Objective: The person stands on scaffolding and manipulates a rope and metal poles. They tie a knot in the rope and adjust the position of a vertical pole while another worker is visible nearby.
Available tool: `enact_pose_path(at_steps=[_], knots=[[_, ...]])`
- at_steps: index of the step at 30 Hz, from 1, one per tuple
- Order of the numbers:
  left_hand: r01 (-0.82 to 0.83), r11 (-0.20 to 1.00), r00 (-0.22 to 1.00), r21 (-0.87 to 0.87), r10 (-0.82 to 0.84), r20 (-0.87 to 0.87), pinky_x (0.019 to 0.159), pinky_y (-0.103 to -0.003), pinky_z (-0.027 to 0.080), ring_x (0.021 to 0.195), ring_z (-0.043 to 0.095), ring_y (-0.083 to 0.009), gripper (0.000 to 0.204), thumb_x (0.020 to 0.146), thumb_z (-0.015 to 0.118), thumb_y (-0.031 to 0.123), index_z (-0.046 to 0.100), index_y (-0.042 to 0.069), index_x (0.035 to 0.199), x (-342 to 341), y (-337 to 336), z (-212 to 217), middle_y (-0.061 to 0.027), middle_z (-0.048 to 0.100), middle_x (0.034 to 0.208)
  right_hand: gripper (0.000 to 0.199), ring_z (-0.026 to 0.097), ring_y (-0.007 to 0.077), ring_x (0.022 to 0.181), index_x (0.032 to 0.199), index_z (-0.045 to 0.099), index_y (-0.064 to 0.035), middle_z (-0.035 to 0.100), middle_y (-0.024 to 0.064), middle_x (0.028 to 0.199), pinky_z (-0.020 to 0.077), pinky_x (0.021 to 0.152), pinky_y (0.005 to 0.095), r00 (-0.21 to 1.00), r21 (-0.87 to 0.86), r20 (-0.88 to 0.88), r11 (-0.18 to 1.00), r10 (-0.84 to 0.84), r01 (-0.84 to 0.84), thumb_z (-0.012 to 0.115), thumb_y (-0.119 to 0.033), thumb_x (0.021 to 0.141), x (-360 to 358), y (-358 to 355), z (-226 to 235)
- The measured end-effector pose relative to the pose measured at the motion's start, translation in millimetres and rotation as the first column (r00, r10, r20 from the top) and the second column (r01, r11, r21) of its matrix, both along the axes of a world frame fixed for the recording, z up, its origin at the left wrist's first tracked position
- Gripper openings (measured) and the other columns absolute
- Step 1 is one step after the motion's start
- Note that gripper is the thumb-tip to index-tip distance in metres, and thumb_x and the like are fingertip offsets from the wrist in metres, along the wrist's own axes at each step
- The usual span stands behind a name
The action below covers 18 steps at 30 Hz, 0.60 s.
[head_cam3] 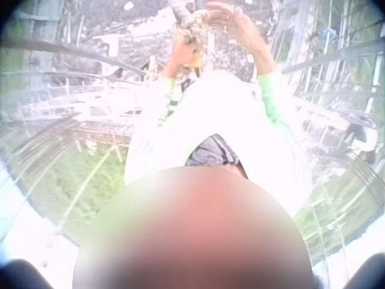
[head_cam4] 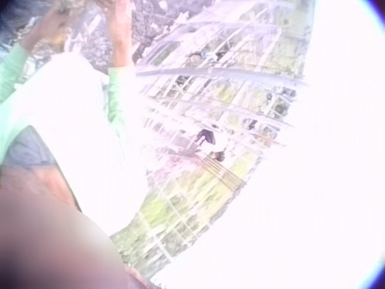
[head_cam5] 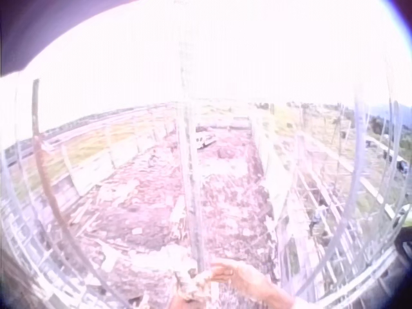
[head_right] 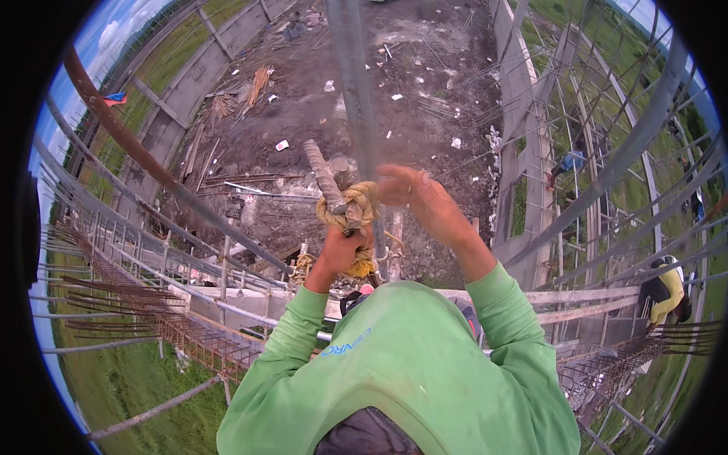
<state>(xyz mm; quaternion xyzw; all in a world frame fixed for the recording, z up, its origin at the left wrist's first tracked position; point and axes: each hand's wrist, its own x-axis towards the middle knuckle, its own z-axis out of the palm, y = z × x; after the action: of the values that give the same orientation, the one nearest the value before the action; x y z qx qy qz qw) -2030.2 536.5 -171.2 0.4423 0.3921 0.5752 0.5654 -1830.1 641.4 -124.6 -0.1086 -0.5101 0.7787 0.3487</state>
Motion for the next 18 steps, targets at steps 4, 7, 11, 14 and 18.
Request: enact_pose_path(at_steps=[4,7,11,14,18], knots=[[0.085,0.996,0.996,-0.040,-0.085,-0.005,0.061,-0.025,0.043,0.071,0.049,-0.0060,0.015,0.096,0.065,0.009,0.059,0.006,0.110,3,8,-15,0.0048,0.055,0.087,0.045,0.056,0.0160,0.111,0.125,0.057,-0.0002,0.061,0.0077,0.112,0.0445,0.098,0.0339,0.961,0.497,0.217,0.867,-0.170,0.042,0.045,-0.040,0.107,-3,-8,7],[0.170,0.985,0.985,-0.041,-0.172,-0.032,0.058,-0.025,0.040,0.069,0.047,-0.0057,0.013,0.097,0.065,0.012,0.057,0.006,0.107,7,9,-27,0.0052,0.054,0.084,0.037,0.057,0.0143,0.091,0.105,0.060,-0.0014,0.058,0.0039,0.095,0.0476,0.083,0.0318,0.976,0.376,0.176,0.925,-0.125,0.050,0.047,-0.036,0.107,5,-16,20],[0.207,0.975,0.978,-0.081,-0.203,0.052,0.071,-0.026,0.047,0.082,0.054,-0.0076,0.023,0.099,0.065,0.017,0.058,0.005,0.117,13,10,-38,0.0022,0.060,0.097,0.026,0.049,0.0164,0.067,0.097,0.061,-0.0021,0.053,0.0082,0.073,0.0430,0.063,0.0332,0.782,0.666,0.400,0.738,-0.478,0.110,0.061,-0.028,0.100,35,-14,60],[0.109,0.990,0.992,-0.094,-0.113,-0.049,0.083,-0.028,0.049,0.096,0.058,-0.0098,0.032,0.100,0.063,0.021,0.057,0.003,0.125,19,6,-43,-0.0007,0.063,0.109,0.025,0.053,0.0104,0.064,0.097,0.064,-0.0018,0.057,0.0044,0.073,0.0434,0.059,0.0303,0.729,0.787,0.390,0.614,-0.562,0.053,0.066,-0.027,0.097,55,-9,88],[0.048,0.998,0.988,-0.046,-0.055,-0.147,0.082,-0.030,0.050,0.094,0.059,-0.0132,0.031,0.102,0.058,0.022,0.056,0.001,0.125,17,8,-40,-0.0037,0.063,0.108,0.021,0.063,0.0179,0.066,0.108,0.070,-0.0030,0.067,0.0089,0.079,0.0470,0.059,0.0327,0.811,0.863,0.202,0.492,-0.550,0.118,0.070,-0.017,0.093,53,-11,105]])
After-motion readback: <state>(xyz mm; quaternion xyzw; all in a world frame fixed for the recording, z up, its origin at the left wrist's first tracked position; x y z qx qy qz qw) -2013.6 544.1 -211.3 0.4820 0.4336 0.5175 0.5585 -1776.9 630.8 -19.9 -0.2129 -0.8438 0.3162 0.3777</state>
